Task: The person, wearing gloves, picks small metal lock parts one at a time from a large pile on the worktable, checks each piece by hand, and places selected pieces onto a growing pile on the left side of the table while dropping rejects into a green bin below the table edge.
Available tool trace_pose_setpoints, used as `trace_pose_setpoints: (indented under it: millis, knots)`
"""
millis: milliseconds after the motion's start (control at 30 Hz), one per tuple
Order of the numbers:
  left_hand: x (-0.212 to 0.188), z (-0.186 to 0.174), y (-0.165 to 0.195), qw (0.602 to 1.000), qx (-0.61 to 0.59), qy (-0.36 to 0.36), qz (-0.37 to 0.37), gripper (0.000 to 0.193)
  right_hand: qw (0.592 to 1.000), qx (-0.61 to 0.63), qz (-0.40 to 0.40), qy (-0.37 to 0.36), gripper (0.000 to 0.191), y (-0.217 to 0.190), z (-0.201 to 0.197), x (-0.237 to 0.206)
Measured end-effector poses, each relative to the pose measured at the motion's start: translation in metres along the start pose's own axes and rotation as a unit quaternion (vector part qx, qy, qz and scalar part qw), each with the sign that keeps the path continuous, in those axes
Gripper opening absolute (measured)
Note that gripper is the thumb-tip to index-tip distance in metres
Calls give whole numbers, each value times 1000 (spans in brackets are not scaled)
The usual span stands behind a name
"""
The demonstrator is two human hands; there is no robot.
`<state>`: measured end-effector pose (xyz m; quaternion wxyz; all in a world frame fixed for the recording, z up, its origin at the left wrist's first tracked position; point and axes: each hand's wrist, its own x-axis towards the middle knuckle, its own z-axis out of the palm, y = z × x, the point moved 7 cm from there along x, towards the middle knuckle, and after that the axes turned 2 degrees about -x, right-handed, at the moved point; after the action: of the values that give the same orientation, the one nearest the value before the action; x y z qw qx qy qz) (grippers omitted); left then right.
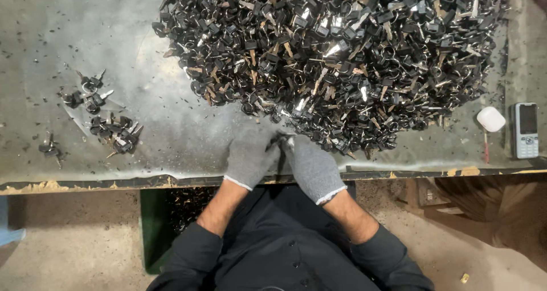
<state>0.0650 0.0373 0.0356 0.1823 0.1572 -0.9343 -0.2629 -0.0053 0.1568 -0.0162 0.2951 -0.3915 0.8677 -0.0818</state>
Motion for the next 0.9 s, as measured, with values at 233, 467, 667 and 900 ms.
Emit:
trace_pose_setpoints:
  millis: [233,467,667,900]
  knots:
    - [-3,8,-30,990,-68,-70,-99,27,988,30,-125,81,30,-24,-29,-5]
    - [-10,24,-20,998,32,-43,20,25,983,-109,-78,130,17,-31,-19,2]
    - [-18,17,-24,999,-24,4,25,22,994,-13,-111,11,21,-23,-22,5]
    - [-23,30,-27,999,-12,14,51,19,983,-80,-50,157,16,-31,-15,1]
